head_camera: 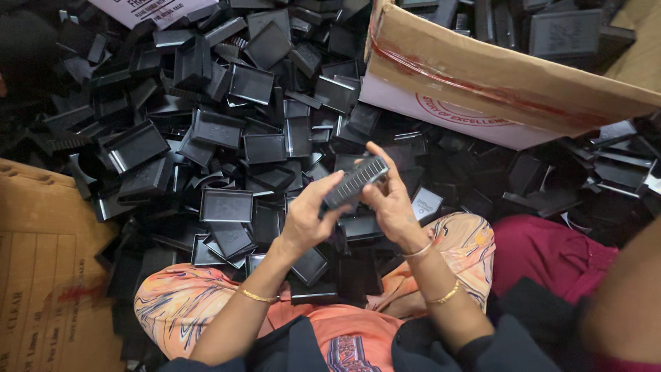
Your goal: The person sits on the floor and repeatedly picks up small black plastic parts from a large pile, inspects them by turning them over, and places them into a cardboard box. Another person works nearby doing the same task.
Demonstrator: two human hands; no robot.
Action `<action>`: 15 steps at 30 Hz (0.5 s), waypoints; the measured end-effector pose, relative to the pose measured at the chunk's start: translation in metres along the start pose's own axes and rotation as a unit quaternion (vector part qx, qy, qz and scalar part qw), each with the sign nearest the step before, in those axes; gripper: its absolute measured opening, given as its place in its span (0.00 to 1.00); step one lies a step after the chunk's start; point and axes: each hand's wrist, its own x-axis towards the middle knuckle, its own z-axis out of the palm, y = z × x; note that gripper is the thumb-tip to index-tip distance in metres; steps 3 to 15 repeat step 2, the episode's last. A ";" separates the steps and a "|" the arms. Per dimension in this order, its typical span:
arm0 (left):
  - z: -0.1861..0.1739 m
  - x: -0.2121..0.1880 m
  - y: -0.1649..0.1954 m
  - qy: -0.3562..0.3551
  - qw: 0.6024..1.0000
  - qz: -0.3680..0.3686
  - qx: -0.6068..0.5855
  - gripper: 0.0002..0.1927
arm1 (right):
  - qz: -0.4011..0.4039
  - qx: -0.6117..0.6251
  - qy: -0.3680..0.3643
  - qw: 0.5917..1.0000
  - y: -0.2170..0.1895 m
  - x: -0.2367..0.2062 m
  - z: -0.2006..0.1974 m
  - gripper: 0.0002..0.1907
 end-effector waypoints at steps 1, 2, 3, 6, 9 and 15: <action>-0.002 -0.004 -0.006 0.004 0.999 -0.044 -0.027 0.30 | 0.002 -0.033 -0.039 0.999 -0.004 -0.002 -0.005 0.39; -0.002 -0.008 -0.012 0.008 0.994 -0.089 -0.056 0.27 | 0.004 -0.034 -0.039 0.999 -0.007 -0.012 -0.009 0.39; -0.002 -0.008 -0.012 0.008 0.994 -0.089 -0.056 0.27 | 0.004 -0.034 -0.039 0.999 -0.007 -0.012 -0.009 0.39; -0.002 -0.008 -0.012 0.008 0.994 -0.089 -0.056 0.27 | 0.004 -0.034 -0.039 0.999 -0.007 -0.012 -0.009 0.39; -0.002 -0.008 -0.012 0.008 0.994 -0.089 -0.056 0.27 | 0.004 -0.034 -0.039 0.999 -0.007 -0.012 -0.009 0.39; -0.002 -0.008 -0.012 0.008 0.994 -0.089 -0.056 0.27 | 0.004 -0.034 -0.039 0.999 -0.007 -0.012 -0.009 0.39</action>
